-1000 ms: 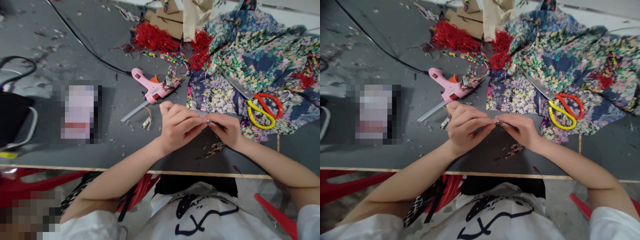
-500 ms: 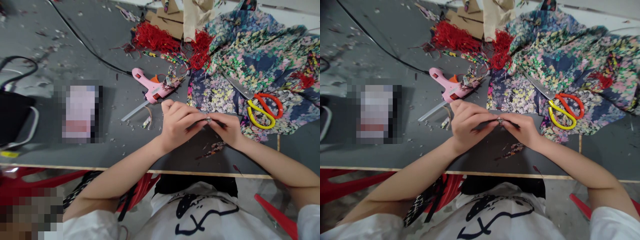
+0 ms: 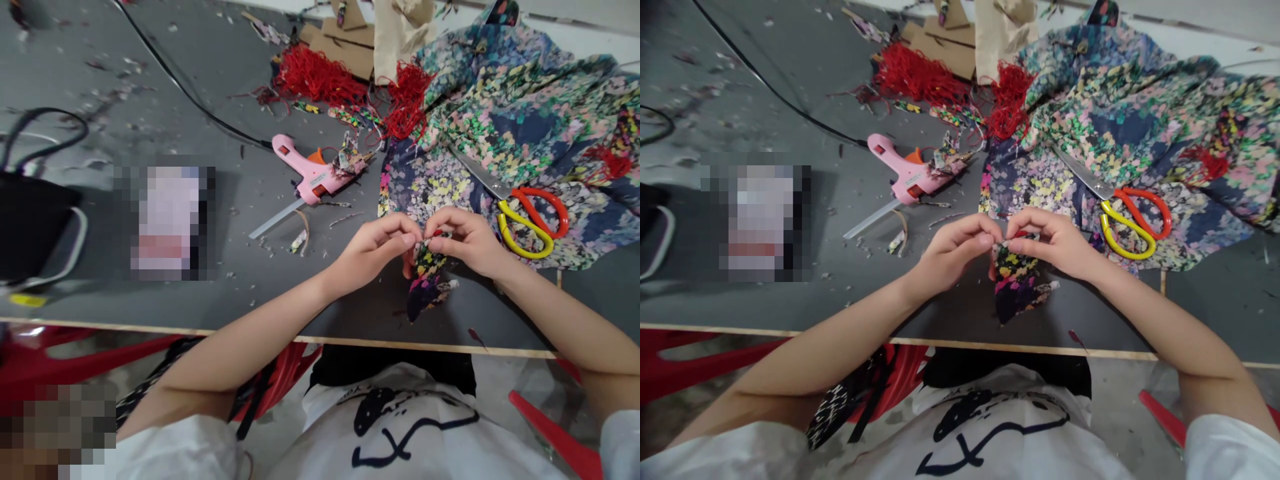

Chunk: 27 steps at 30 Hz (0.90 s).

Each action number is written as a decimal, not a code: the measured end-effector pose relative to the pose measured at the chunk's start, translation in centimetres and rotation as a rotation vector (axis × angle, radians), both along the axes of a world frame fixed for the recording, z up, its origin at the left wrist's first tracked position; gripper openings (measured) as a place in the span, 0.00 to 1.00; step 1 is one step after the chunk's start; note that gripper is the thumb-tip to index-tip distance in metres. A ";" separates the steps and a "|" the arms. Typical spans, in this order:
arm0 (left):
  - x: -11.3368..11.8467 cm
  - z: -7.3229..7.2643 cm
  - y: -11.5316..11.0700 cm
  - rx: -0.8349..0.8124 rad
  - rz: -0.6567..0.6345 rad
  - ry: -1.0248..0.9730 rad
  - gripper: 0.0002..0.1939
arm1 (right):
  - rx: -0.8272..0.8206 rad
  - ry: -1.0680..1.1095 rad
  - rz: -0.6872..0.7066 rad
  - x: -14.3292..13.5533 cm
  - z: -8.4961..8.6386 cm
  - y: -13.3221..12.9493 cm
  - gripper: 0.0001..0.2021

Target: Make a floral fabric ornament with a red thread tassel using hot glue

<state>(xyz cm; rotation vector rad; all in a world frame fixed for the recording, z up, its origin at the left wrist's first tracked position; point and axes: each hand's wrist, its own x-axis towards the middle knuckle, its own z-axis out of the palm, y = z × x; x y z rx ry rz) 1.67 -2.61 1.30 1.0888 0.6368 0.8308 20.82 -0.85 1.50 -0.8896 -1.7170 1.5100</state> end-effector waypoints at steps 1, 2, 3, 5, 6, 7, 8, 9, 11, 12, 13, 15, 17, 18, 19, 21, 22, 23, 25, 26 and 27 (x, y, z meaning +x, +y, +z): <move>0.0 -0.1 0.0 0.006 0.004 0.001 0.16 | -0.042 0.011 0.007 -0.1 -0.1 0.0 0.09; 0.0 -0.1 0.0 0.025 0.010 0.013 0.16 | -0.074 0.021 0.011 -0.1 -0.2 -0.1 0.09; -0.1 -0.1 0.0 0.052 0.018 0.028 0.16 | -0.097 0.031 0.015 -0.2 -0.2 -0.1 0.09; -0.1 -0.1 0.0 0.107 0.032 0.061 0.15 | -0.126 0.054 0.024 -0.2 -0.3 -0.2 0.08; -0.2 -0.1 -0.1 0.139 0.037 0.075 0.14 | -0.136 0.065 0.030 -0.2 -0.3 -0.2 0.08; -0.2 -0.1 -0.1 0.174 0.042 0.088 0.13 | -0.143 0.073 0.033 -0.3 -0.3 -0.2 0.08; -0.2 -0.2 -0.1 0.213 0.048 0.103 0.12 | -0.148 0.077 0.034 -0.3 -0.3 -0.2 0.08; -0.2 -0.2 -0.1 0.255 0.055 0.122 0.11 | -0.152 0.079 0.034 -0.3 -0.2 -0.3 0.08; -0.3 -0.3 -0.1 0.341 0.072 0.179 0.11 | -0.159 0.075 0.030 -0.3 -0.3 -0.3 0.08; -0.3 -0.3 -0.1 0.379 0.077 0.212 0.11 | -0.163 0.072 0.028 -0.4 -0.3 -0.3 0.09; -0.3 -0.2 -0.1 0.409 0.081 0.243 0.12 | -0.167 0.070 0.026 -0.4 -0.3 -0.2 0.09; -0.3 -0.2 -0.2 0.445 0.083 0.291 0.14 | -0.181 0.068 0.027 -0.5 -0.4 -0.2 0.10; -0.3 -0.1 -0.3 0.451 0.077 0.301 0.15 | -0.209 0.077 0.045 -0.6 -0.5 -0.3 0.11; -0.3 0.0 -0.3 0.447 0.072 0.300 0.15 | -0.225 0.086 0.057 -0.6 -0.5 -0.3 0.11; -0.3 0.0 -0.3 0.441 0.068 0.299 0.15 | -0.240 0.095 0.069 -0.6 -0.6 -0.3 0.10; -0.2 0.0 -0.4 0.428 0.063 0.294 0.15 | -0.260 0.111 0.083 -0.6 -0.7 -0.4 0.10; -0.2 0.0 -0.4 0.422 0.063 0.291 0.15 | -0.266 0.115 0.084 -0.6 -0.8 -0.5 0.10; -0.2 0.0 -0.4 0.416 0.063 0.286 0.15 | -0.269 0.117 0.084 -0.6 -0.9 -0.5 0.11; -0.2 0.0 -0.4 0.398 0.060 0.274 0.15 | -0.274 0.117 0.086 -0.6 -1.0 -0.6 0.11; -0.2 0.0 -0.4 0.386 0.056 0.271 0.15 | -0.273 0.114 0.088 -0.6 -1.1 -0.6 0.11; -0.2 0.0 -0.5 0.377 0.053 0.272 0.15 | -0.268 0.107 0.092 -0.6 -1.2 -0.6 0.11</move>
